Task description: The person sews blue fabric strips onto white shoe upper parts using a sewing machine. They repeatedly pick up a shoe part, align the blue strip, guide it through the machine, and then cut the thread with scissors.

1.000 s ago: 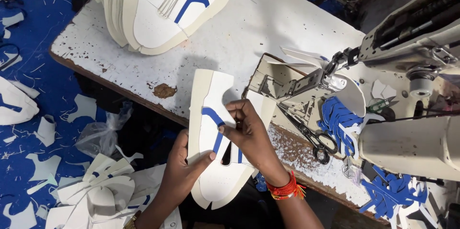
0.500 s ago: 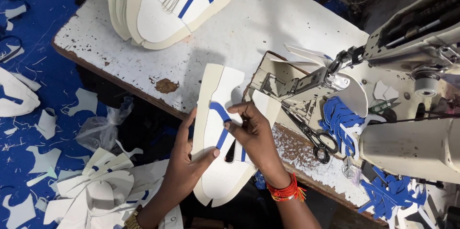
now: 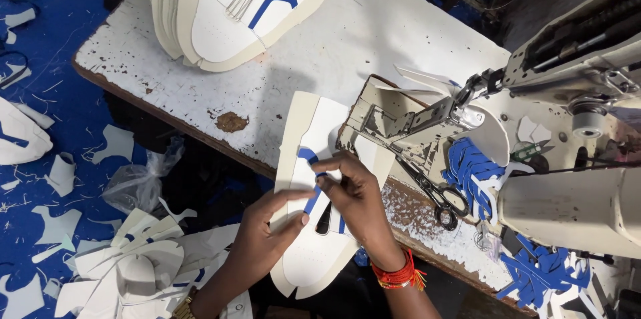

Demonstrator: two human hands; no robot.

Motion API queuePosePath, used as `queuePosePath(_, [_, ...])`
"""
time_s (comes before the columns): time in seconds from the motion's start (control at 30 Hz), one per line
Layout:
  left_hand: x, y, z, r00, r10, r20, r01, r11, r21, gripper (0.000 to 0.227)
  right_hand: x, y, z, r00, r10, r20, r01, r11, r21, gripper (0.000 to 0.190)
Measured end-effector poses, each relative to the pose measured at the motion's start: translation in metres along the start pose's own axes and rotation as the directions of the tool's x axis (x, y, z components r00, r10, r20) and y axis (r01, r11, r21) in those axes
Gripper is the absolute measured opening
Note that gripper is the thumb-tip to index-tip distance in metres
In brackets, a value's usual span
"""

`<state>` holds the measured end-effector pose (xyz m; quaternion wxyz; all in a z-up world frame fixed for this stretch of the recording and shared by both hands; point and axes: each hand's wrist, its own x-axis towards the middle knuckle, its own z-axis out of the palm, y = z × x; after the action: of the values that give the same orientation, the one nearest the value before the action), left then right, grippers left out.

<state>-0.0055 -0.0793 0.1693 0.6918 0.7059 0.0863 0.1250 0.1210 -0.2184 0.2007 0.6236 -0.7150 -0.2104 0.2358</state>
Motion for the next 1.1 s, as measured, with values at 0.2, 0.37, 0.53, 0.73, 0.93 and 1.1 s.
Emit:
queuePosePath(0.2, [0.005,0.011,0.000,0.981,-0.176,0.082,0.181,0.982,-0.049,0.030,-0.003,-0.010,-0.002,1.000,0.009,0.019,-0.008,0.998,-0.055,0.034])
queuePosePath(0.37, [0.009,0.017,0.000,0.963,-0.244,0.113,0.249,0.968,-0.026,0.028,-0.006,-0.018,-0.004,1.000,0.009,0.030,-0.007,0.997,-0.082,0.040])
queuePosePath(0.53, [0.013,0.022,0.002,0.959,-0.249,0.134,0.263,0.960,-0.099,0.029,-0.004,-0.016,-0.015,0.999,0.028,0.034,-0.024,0.995,-0.101,0.040])
queuePosePath(0.73, [0.016,0.030,0.005,0.957,-0.239,0.163,0.265,0.951,-0.160,0.029,-0.001,-0.023,-0.027,0.995,0.020,0.093,-0.011,0.995,-0.101,0.035])
queuePosePath(0.93, [0.018,0.032,0.005,0.955,-0.241,0.174,0.259,0.962,-0.088,0.028,-0.004,-0.026,-0.028,0.997,0.007,0.071,-0.001,0.996,-0.084,0.035])
queuePosePath(1.1, [0.018,0.038,0.007,0.960,-0.217,0.175,0.233,0.969,-0.079,0.027,-0.007,-0.026,-0.030,0.998,-0.020,0.051,0.025,0.995,-0.099,0.034])
